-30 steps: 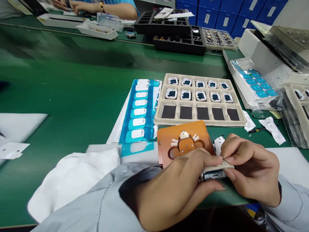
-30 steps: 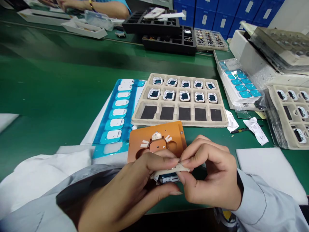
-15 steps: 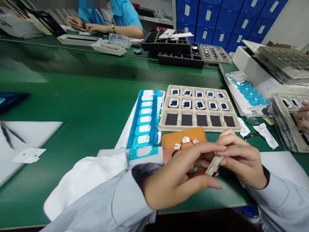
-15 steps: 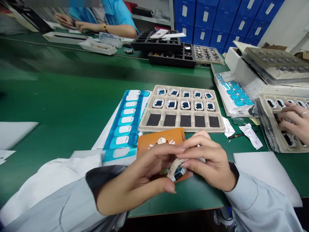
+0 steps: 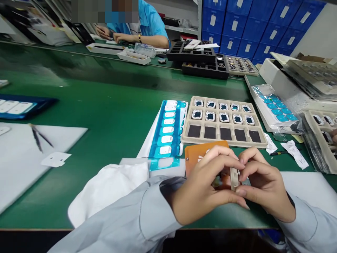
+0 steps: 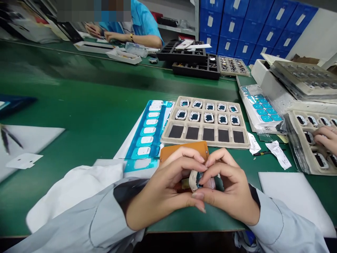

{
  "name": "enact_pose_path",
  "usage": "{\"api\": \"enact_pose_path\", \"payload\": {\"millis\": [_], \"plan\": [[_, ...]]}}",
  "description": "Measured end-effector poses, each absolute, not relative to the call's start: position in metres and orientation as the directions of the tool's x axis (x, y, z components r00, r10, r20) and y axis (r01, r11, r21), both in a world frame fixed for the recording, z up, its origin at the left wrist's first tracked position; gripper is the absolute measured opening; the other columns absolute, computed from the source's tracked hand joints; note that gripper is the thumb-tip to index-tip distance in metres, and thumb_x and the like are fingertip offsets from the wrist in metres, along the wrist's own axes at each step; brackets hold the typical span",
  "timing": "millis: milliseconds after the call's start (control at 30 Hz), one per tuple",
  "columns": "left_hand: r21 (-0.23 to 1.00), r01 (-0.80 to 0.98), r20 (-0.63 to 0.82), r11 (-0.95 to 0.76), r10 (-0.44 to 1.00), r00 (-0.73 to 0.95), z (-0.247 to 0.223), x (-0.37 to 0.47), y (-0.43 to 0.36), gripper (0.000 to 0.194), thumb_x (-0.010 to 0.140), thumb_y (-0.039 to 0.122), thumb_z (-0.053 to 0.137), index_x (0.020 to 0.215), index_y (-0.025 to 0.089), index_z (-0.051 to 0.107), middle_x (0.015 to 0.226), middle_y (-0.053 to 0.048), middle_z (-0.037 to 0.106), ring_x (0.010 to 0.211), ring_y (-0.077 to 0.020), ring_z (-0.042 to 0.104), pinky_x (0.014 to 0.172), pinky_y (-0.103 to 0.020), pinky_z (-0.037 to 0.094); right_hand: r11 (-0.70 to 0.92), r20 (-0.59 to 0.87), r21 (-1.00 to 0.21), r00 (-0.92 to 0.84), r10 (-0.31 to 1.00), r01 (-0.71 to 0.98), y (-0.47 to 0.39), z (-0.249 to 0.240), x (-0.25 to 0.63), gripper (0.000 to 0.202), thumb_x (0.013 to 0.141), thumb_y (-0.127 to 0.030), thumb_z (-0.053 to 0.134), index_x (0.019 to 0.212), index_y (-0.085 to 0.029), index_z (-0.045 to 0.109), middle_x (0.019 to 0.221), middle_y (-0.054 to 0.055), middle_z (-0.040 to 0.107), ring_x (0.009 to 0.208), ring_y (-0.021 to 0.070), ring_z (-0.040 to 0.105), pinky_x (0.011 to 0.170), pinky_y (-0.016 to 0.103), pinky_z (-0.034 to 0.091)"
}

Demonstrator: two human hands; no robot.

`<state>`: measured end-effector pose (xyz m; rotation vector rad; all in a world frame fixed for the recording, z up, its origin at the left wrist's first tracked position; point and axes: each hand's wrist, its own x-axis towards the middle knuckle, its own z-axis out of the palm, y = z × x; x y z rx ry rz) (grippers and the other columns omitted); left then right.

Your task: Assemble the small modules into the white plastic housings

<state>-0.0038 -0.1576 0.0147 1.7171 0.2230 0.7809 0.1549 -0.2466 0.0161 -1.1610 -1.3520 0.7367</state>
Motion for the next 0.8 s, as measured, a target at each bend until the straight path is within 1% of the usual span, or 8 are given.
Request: {"api": "enact_pose_path", "payload": {"millis": [133,233,300,400,500,600,700,800], "plan": [[0.896,-0.238,0.419,-0.376,0.530,0.738,0.0163,-0.0040,-0.1570,0.038,0.073,0.036,0.081,0.103,0.022,0.063,0.109,-0.004,0.053,0.088,-0.0140,0.058,0.074,-0.025,0.054,0.246,0.264,-0.959,0.128,0.956,0.141,-0.2480,0.0175,0.1542,0.011,0.077,-0.026,0.081,0.079,-0.025,0.071,0.093,0.001,0.050,0.081,0.0155,0.057,0.068,0.027,0.051],[0.881,-0.212,0.430,-0.423,0.530,0.731,0.0178,-0.0046,-0.1580,0.033,0.073,0.028,0.082,0.102,0.022,0.065,0.109,-0.004,0.054,0.088,-0.0135,0.059,0.070,-0.021,0.054,0.198,0.207,-0.976,0.105,0.973,0.086,-0.2480,0.0180,0.1549,0.011,0.078,-0.026,0.080,0.078,-0.024,0.070,0.093,0.001,0.050,0.079,0.0146,0.057,0.069,0.028,0.051],[0.879,-0.200,0.427,-0.432,0.528,0.734,0.0179,-0.0048,-0.1589,0.028,0.078,0.023,0.078,0.104,0.023,0.067,0.110,-0.004,0.055,0.089,-0.0143,0.059,0.067,-0.020,0.055,0.178,0.184,-0.982,0.098,0.978,0.059,-0.2473,0.0179,0.1555,0.013,0.077,-0.028,0.081,0.075,-0.023,0.069,0.092,0.000,0.050,0.079,0.0146,0.057,0.070,0.029,0.051],[0.884,-0.208,0.423,-0.420,0.524,0.739,0.0169,-0.0049,-0.1598,0.027,0.082,0.020,0.073,0.108,0.026,0.069,0.113,-0.005,0.055,0.091,-0.0153,0.060,0.066,-0.021,0.057,0.166,0.171,-0.985,0.105,0.980,0.052,-0.2460,0.0177,0.1560,0.017,0.076,-0.029,0.082,0.071,-0.022,0.067,0.089,0.001,0.051,0.078,0.0149,0.057,0.070,0.030,0.050],[0.875,-0.222,0.442,-0.431,0.521,0.731,0.0160,-0.0051,-0.1597,0.031,0.081,0.019,0.074,0.109,0.028,0.070,0.113,-0.005,0.056,0.096,-0.0170,0.060,0.066,-0.020,0.058,0.163,0.168,-0.985,0.098,0.981,0.052,-0.2452,0.0178,0.1556,0.019,0.077,-0.031,0.082,0.070,-0.021,0.067,0.088,0.000,0.051,0.078,0.0147,0.056,0.070,0.029,0.050],[0.865,-0.220,0.455,-0.452,0.518,0.724,0.0162,-0.0054,-0.1593,0.033,0.080,0.019,0.076,0.110,0.029,0.070,0.113,-0.005,0.057,0.098,-0.0170,0.061,0.073,-0.022,0.059,0.158,0.161,-0.987,0.086,0.983,0.037,-0.2449,0.0182,0.1553,0.018,0.076,-0.031,0.082,0.070,-0.021,0.068,0.089,0.001,0.051,0.077,0.0144,0.056,0.067,0.029,0.050],[0.860,-0.224,0.461,-0.459,0.509,0.726,0.0166,-0.0053,-0.1591,0.034,0.080,0.020,0.075,0.112,0.031,0.070,0.113,-0.005,0.057,0.097,-0.0168,0.062,0.075,-0.024,0.059,0.156,0.159,-0.987,0.078,0.984,0.035,-0.2448,0.0189,0.1558,0.018,0.074,-0.030,0.084,0.071,-0.022,0.069,0.090,0.000,0.050,0.073,0.0123,0.055,0.065,0.028,0.050],[0.863,-0.228,0.457,-0.451,0.503,0.733,0.0166,-0.0051,-0.1595,0.032,0.081,0.020,0.075,0.112,0.029,0.070,0.112,-0.005,0.058,0.098,-0.0170,0.062,0.076,-0.024,0.060,0.176,0.179,-0.983,0.047,0.983,0.060,-0.2442,0.0202,0.1569,0.017,0.078,-0.033,0.081,0.072,-0.022,0.069,0.090,0.000,0.048,0.072,0.0113,0.054,0.066,0.027,0.050]]}}
